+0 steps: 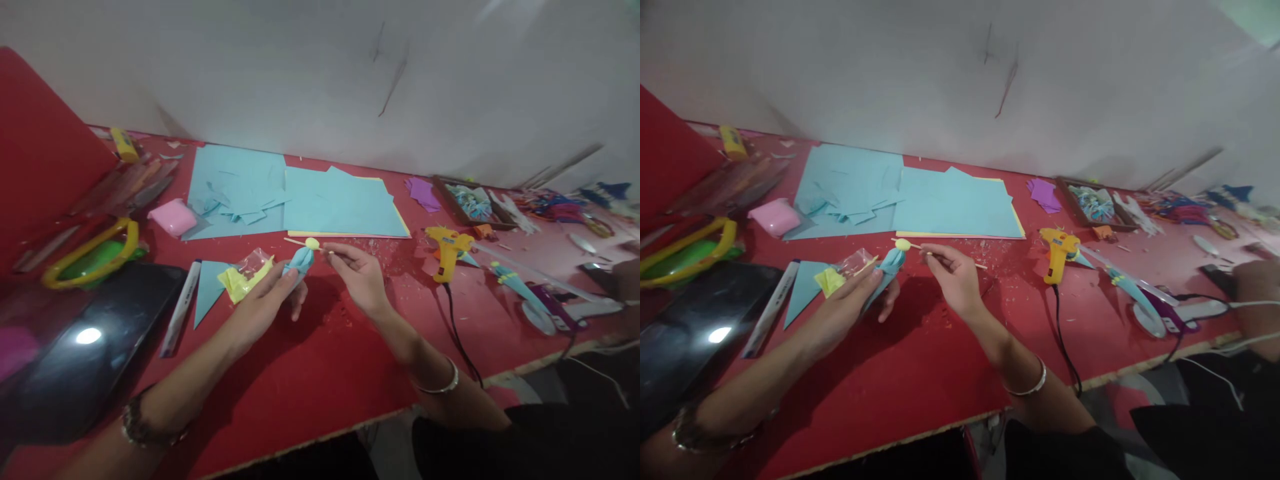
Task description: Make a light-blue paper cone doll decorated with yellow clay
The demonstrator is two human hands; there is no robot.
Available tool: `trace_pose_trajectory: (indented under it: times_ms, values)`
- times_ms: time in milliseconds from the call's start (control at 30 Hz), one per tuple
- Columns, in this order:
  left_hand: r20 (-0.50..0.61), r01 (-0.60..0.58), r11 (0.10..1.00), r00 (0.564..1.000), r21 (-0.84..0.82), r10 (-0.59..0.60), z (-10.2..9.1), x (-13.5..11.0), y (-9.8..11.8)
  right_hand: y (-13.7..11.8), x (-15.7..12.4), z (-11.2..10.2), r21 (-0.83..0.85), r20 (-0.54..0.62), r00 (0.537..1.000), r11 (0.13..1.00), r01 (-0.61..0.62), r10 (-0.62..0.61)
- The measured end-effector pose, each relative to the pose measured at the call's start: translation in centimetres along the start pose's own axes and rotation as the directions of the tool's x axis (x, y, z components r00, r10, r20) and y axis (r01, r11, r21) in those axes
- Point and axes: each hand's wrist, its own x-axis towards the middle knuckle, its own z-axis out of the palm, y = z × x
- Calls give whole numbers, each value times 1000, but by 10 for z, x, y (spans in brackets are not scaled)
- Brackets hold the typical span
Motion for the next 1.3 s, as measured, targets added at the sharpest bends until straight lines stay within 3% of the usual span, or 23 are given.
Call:
trace_pose_trajectory:
  times_ms: [100,233,567,800,1100,1300]
  values:
    - [48,36,998,998,45,-38,-3,0,-1,-1,-1,1,15,9,1000,1000,-11,11]
    - [-5,65,997,998,43,-64,-2,1,-2,-3,-1,1,9,2,1000,1000,-3,3]
    - [37,106,957,994,-268,-100,3,6,-3,-2,-4,2,-43,21,999,998,36,-35]
    - [-10,30,1000,1000,4,-30,4,2,-8,-4,-3,0,-61,-1,998,997,56,-56]
    - [-20,-48,999,999,26,48,10,-1,-6,-8,-8,5,40,46,999,999,-17,15]
    - [-104,-32,978,993,205,54,12,-3,-14,-12,-14,5,-117,55,980,973,196,-191]
